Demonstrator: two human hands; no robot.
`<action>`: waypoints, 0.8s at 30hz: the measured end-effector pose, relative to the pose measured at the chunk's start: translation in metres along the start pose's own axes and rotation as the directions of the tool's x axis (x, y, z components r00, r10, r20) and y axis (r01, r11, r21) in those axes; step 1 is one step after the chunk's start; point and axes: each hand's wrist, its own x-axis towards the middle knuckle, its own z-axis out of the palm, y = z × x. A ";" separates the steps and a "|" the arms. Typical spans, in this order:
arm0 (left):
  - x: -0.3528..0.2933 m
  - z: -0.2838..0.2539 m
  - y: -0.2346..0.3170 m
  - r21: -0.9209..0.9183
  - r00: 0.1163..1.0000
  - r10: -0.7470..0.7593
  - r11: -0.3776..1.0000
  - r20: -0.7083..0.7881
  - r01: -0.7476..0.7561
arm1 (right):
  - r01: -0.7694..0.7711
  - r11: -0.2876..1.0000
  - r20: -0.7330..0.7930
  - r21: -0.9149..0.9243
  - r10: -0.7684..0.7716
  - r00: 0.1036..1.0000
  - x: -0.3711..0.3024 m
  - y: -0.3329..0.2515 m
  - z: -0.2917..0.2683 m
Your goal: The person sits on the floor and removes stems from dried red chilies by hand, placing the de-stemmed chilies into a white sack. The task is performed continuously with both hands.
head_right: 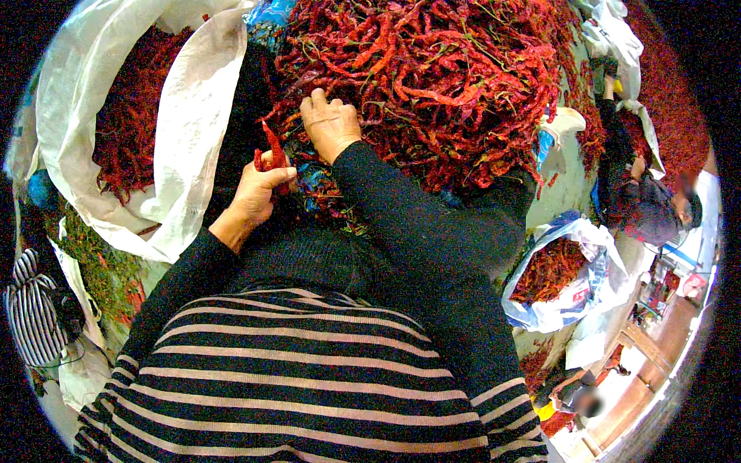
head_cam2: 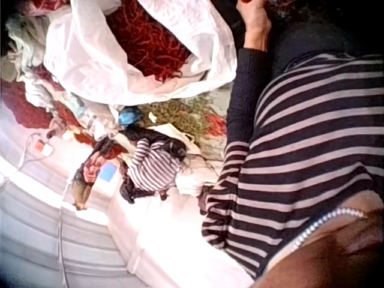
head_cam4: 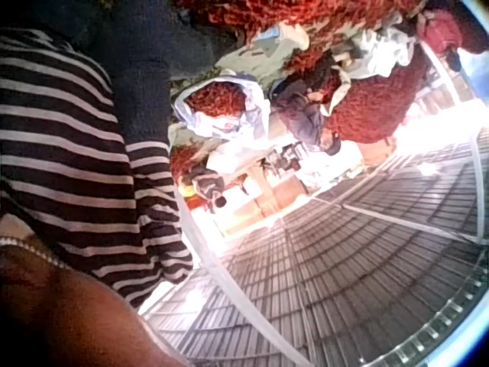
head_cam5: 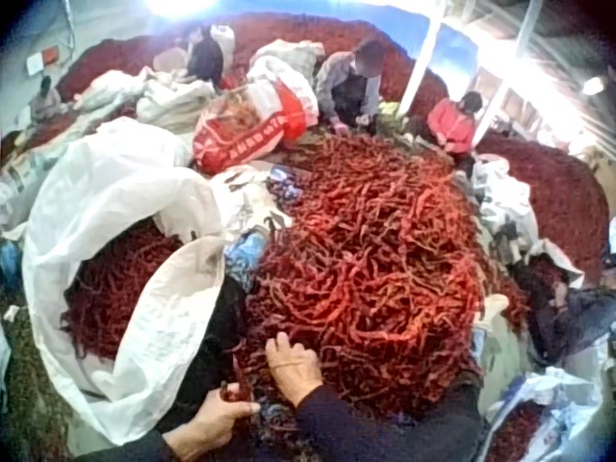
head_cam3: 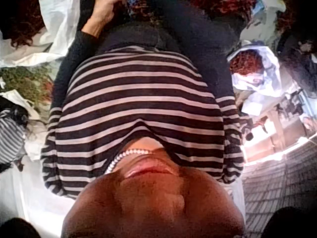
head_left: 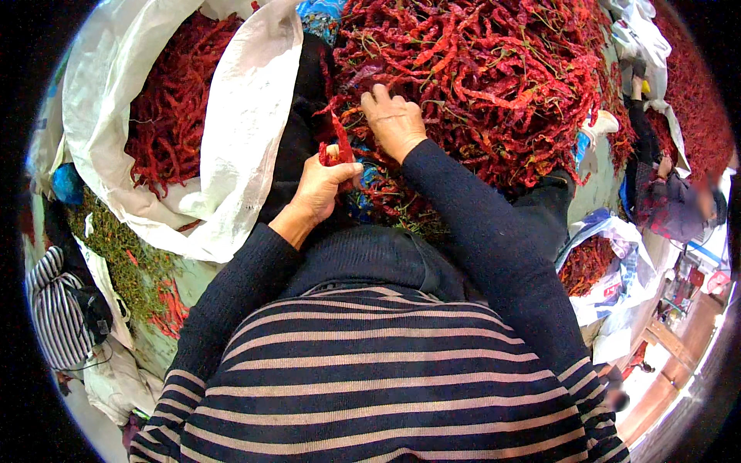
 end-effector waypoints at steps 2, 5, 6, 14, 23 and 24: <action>0.002 -0.002 -0.004 -0.013 1.000 0.029 0.999 -0.006 -0.029 | 0.009 1.000 0.014 -0.014 -0.009 1.000 -0.010 0.004 -0.002; 0.006 -0.006 -0.009 -0.011 0.999 0.033 0.999 0.027 -0.033 | -0.004 1.000 0.054 -0.027 0.005 0.999 -0.029 0.013 0.004; 0.007 -0.007 -0.010 -0.006 0.999 0.028 1.000 0.046 -0.027 | -0.014 1.000 0.049 -0.016 0.015 0.999 -0.035 0.015 0.007; 0.011 0.000 -0.013 0.032 0.999 0.049 0.998 -0.001 -0.049 | -0.210 0.955 0.165 0.210 0.177 0.970 -0.077 0.029 -0.012; 0.011 0.030 -0.015 0.089 0.995 0.004 0.996 0.095 -0.013 | -0.160 0.828 -0.050 0.538 0.220 0.974 -0.122 0.077 -0.056; 0.011 0.033 -0.017 0.100 0.994 0.021 0.994 0.111 -0.032 | -0.318 0.669 0.110 0.672 0.334 0.936 -0.127 0.080 -0.062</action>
